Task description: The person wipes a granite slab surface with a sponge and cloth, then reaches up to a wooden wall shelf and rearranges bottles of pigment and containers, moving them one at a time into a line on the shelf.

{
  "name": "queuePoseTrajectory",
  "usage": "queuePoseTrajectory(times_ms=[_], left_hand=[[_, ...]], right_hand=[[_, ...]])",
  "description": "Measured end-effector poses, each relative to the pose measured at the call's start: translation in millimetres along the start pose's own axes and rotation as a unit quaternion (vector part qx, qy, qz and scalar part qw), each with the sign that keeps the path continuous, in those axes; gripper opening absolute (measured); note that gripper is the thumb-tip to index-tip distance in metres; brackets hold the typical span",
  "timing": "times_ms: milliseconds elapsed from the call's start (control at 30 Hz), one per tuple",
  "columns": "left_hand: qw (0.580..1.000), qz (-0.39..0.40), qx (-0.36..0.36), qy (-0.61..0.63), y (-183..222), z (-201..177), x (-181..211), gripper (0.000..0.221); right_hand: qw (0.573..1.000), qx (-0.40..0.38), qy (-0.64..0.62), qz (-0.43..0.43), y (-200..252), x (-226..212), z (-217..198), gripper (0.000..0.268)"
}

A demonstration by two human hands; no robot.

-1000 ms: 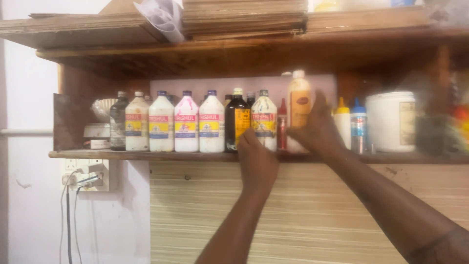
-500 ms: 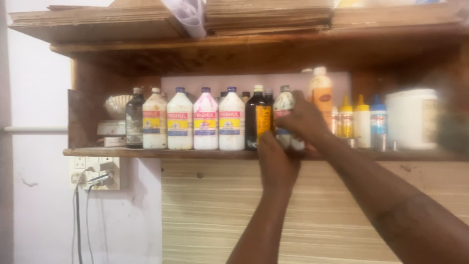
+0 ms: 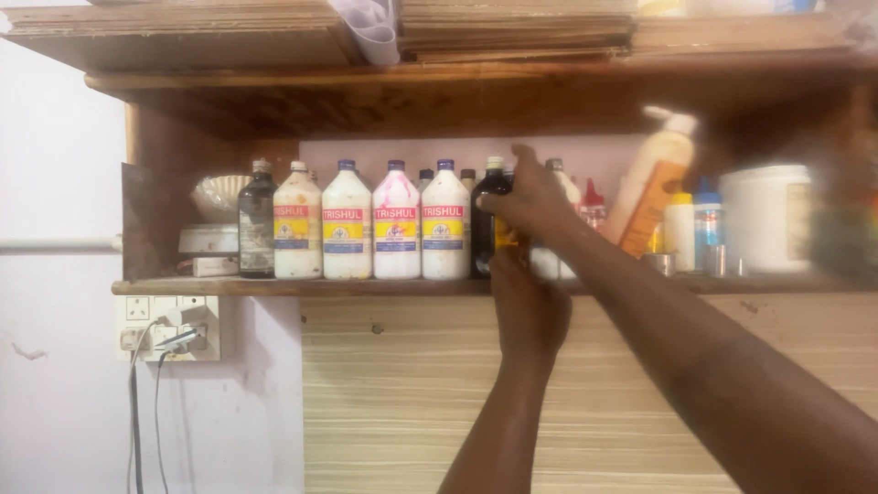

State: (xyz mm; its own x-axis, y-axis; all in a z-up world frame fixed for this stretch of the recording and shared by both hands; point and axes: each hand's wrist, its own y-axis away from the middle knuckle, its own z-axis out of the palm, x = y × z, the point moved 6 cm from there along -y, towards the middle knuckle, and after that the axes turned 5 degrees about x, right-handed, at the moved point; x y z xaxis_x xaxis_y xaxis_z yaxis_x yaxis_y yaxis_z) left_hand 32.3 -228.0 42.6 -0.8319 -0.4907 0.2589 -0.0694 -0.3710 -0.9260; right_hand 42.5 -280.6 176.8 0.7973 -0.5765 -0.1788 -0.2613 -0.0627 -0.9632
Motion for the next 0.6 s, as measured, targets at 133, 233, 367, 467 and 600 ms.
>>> queuePoseTrajectory(times_ms=[133, 233, 367, 467, 600], left_hand=[[0.999, 0.033, 0.005, 0.001, 1, 2, -12, 0.035], [0.998, 0.055, 0.004, -0.021, 4, -6, -3, 0.034], [0.998, 0.055, 0.014, -0.017, 0, -6, -7, 0.038], [0.998, 0.065, 0.020, -0.017, 4, -6, -5, 0.040], [0.995, 0.082, -0.019, -0.056, 33, -17, 10, 0.044]], right_hand=[[0.998, -0.020, 0.040, 0.042, 19, -13, -13, 0.055], [0.895, 0.283, 0.250, -0.238, 104, 1, -92, 0.054], [0.917, 0.187, 0.351, -0.032, 238, 94, -139, 0.085], [0.877, 0.044, 0.448, 0.169, 353, 219, -115, 0.115], [0.896, -0.125, 0.406, 0.126, 605, 311, -48, 0.094]])
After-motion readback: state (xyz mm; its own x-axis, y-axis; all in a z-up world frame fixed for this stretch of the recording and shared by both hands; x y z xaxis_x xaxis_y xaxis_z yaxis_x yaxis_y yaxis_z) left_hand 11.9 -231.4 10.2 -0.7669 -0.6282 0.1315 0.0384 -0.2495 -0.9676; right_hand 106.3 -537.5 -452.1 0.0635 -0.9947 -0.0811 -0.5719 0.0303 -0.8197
